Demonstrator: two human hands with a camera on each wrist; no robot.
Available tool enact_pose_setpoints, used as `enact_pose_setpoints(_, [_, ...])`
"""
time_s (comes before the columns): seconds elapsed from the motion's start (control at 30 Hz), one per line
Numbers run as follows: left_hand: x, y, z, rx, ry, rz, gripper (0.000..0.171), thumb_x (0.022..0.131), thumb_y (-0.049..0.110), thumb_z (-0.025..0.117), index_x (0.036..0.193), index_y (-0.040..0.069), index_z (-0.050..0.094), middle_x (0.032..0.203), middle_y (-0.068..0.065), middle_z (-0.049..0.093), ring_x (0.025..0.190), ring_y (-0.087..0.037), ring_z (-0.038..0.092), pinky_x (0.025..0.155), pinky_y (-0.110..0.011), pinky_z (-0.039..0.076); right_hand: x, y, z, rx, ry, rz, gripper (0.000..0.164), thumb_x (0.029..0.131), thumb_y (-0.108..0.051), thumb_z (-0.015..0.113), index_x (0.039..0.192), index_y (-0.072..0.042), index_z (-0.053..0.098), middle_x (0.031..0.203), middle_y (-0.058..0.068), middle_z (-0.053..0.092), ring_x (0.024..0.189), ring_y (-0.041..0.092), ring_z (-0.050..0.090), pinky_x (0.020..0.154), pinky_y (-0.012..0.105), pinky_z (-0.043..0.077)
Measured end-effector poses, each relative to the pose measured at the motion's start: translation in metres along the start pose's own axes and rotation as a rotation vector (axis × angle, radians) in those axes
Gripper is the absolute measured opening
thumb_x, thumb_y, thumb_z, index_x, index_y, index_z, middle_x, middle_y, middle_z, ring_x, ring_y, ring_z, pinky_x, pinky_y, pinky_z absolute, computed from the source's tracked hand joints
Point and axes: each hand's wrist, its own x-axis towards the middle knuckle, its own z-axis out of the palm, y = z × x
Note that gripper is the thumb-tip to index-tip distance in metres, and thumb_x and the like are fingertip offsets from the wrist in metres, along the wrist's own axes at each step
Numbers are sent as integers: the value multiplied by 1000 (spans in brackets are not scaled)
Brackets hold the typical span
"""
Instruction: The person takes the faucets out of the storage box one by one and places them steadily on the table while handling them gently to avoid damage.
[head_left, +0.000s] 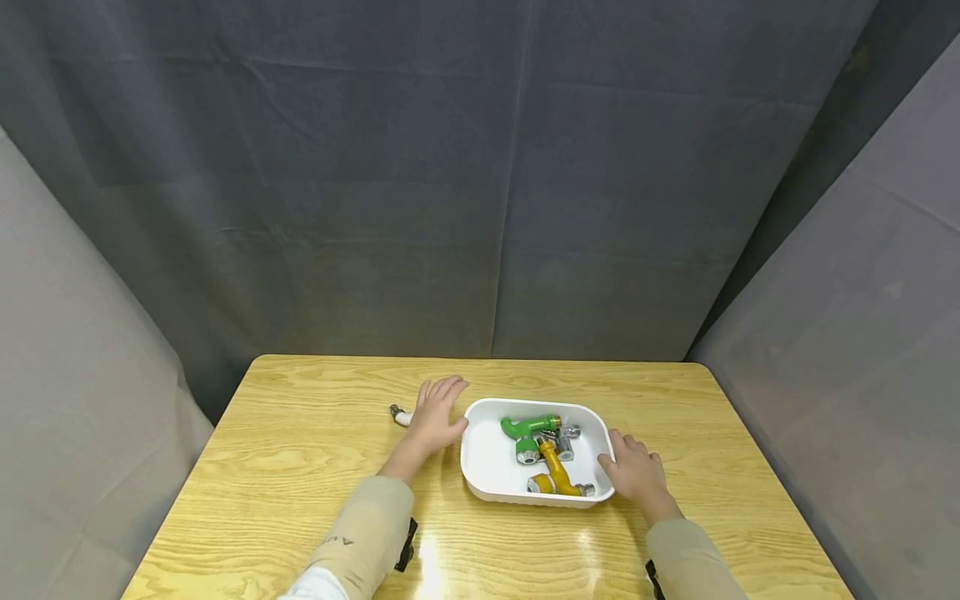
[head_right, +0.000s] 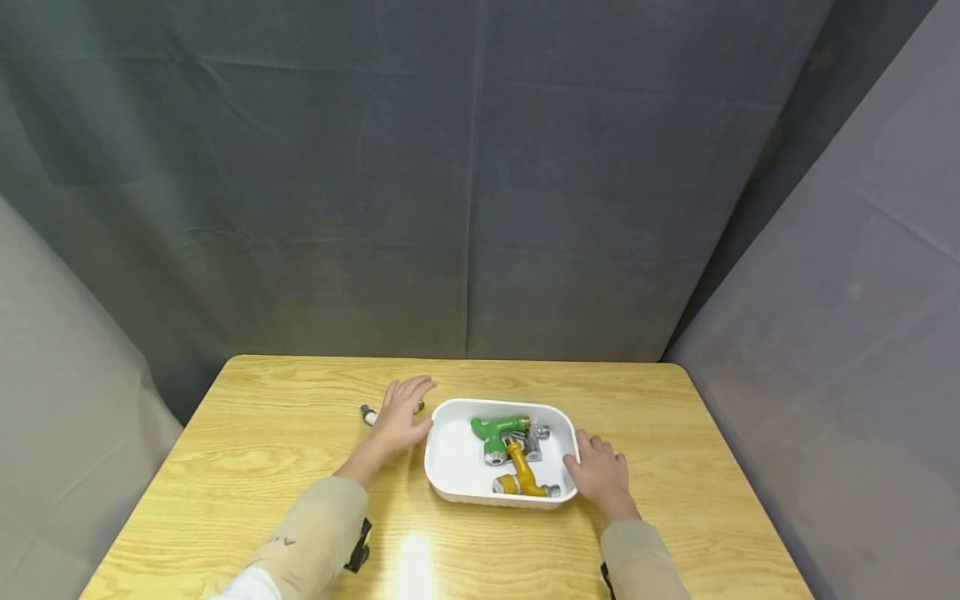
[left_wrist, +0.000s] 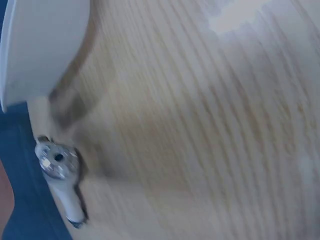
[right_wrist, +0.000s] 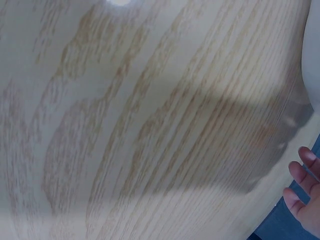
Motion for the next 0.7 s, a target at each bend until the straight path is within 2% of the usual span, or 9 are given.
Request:
enact_pose_setpoints(0.2, [13,25,2,133,-61,215,61,79,30,56,136,17,40,141,-3,37,132,-22,29,111,-46,6,-1,0,0,-9,8,-5,53,92,-37,40,134,-5,34,124,26,46,112,43,42,87,65,31])
enact_pose_setpoints(0.37, [18,50,6,197,-131,356,63,79,32,59,138,20,39,142,0,36,132,-17,29,111,-45,10,-2,0,-1,-13,4,-5,53,92,-37,41,134,-5,35,123,25,46,112,43,43,87,65,32])
enact_pose_setpoints(0.53, [21,69,14,256,-205,462,67,78,35,58,140,23,36,144,2,34,133,-16,28,110,-48,15,-2,-1,-1,-8,9,-7,52,91,-36,42,133,-4,36,122,24,47,111,42,43,87,64,33])
enact_pose_setpoints(0.7, [23,84,23,289,-304,510,69,80,36,59,142,25,32,146,4,31,135,-16,25,111,-47,13,-2,-1,0,-6,9,2,53,91,-36,41,133,-5,35,122,24,47,112,42,43,87,64,32])
